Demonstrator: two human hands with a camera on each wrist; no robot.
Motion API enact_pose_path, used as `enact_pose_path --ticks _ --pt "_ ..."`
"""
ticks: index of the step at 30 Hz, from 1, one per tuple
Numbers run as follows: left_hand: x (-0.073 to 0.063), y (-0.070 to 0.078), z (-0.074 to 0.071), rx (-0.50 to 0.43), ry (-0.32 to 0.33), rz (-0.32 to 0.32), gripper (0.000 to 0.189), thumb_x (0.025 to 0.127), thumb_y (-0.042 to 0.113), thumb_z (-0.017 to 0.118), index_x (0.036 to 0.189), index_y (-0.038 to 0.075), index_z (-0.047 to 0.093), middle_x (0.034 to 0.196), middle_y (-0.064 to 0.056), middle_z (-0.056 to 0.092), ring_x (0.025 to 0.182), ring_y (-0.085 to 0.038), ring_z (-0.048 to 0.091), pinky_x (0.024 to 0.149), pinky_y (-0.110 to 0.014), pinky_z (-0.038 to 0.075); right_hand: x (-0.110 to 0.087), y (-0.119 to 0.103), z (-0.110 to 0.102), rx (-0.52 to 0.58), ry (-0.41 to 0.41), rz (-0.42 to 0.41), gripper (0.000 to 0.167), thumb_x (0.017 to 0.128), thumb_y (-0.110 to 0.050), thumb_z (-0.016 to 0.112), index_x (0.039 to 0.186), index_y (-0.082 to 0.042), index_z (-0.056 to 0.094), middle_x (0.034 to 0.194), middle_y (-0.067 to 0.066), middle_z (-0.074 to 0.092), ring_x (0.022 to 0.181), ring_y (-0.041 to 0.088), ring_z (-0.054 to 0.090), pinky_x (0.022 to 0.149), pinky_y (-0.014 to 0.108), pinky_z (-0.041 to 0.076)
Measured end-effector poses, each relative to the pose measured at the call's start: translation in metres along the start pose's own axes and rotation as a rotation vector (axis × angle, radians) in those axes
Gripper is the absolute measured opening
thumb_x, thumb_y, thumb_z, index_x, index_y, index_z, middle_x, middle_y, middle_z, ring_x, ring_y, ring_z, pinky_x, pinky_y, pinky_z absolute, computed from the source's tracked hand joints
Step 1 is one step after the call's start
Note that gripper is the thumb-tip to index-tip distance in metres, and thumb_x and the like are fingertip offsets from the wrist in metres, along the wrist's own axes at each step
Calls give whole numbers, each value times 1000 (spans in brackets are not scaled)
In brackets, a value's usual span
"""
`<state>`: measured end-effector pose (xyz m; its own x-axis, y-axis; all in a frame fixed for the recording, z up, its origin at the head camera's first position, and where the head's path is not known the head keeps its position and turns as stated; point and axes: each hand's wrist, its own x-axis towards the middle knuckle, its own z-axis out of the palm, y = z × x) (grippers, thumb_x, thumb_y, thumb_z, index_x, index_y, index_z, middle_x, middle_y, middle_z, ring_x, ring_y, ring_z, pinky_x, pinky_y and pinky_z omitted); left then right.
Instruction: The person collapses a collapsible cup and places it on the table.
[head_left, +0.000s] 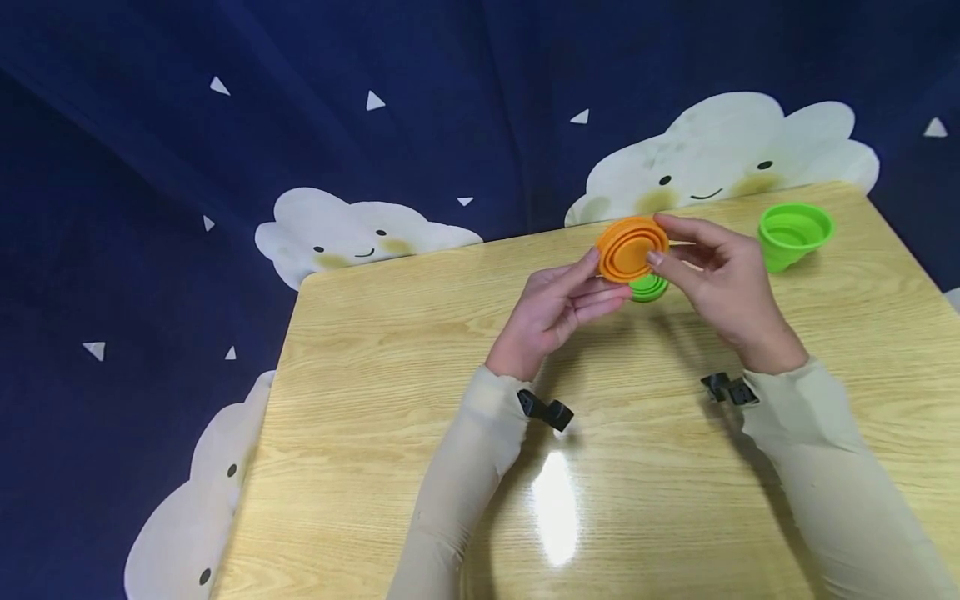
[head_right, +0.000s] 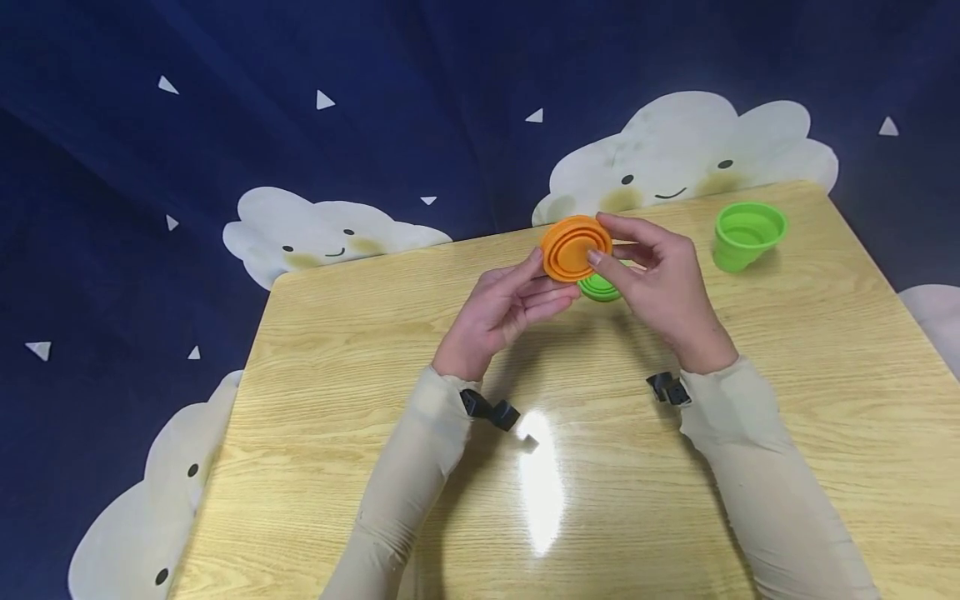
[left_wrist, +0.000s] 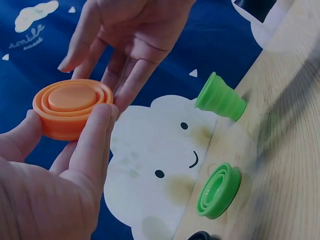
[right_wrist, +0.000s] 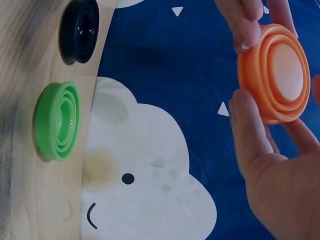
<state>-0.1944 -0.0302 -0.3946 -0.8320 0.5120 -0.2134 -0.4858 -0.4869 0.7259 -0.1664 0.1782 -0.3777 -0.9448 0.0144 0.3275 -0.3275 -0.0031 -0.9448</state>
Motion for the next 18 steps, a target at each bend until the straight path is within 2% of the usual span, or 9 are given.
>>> enact_pose_path --ticks 2,4,9,11,14,18 --pt "2 -2 2 -11 22 15 32 99 19 66 118 -6 70 112 -29 68 95 -31 73 89 -40 57 0 -2 -1 -71 3 24 42 91 3 72 132 -1 65 131 6 64 101 13 67 80 17 56" --pt "4 -5 4 -9 58 58 27 99 11 66 119 -7 70 112 -28 69 93 -30 73 87 -40 58 0 -3 -3 -134 10 36 42 92 -1 72 133 -2 65 131 4 64 102 12 66 81 15 55" --pt "10 -14 11 52 167 239 27 91 -8 69 118 -14 67 106 -22 72 88 -27 73 85 -41 59 1 -3 -8 -203 36 25 39 91 -5 75 129 -5 68 126 5 66 103 13 64 84 14 52" --pt "11 -17 14 115 211 298 29 88 -10 72 116 -13 69 103 -20 73 85 -23 73 82 -39 60 1 -2 -12 -212 39 28 39 89 -4 77 128 -6 70 122 3 68 102 13 64 84 14 52" --pt "11 -20 17 253 260 378 32 82 -7 79 113 -5 74 100 -13 75 82 -16 72 74 -29 61 -1 -3 -16 -217 34 53 43 86 -3 80 128 -4 69 120 3 68 101 13 66 84 14 53" --pt "10 -21 21 473 257 515 41 77 -4 85 116 -2 74 108 -7 75 94 -13 71 77 -24 59 -2 -6 -20 -237 22 105 53 79 -4 86 129 -2 68 123 6 67 101 12 67 84 15 53"
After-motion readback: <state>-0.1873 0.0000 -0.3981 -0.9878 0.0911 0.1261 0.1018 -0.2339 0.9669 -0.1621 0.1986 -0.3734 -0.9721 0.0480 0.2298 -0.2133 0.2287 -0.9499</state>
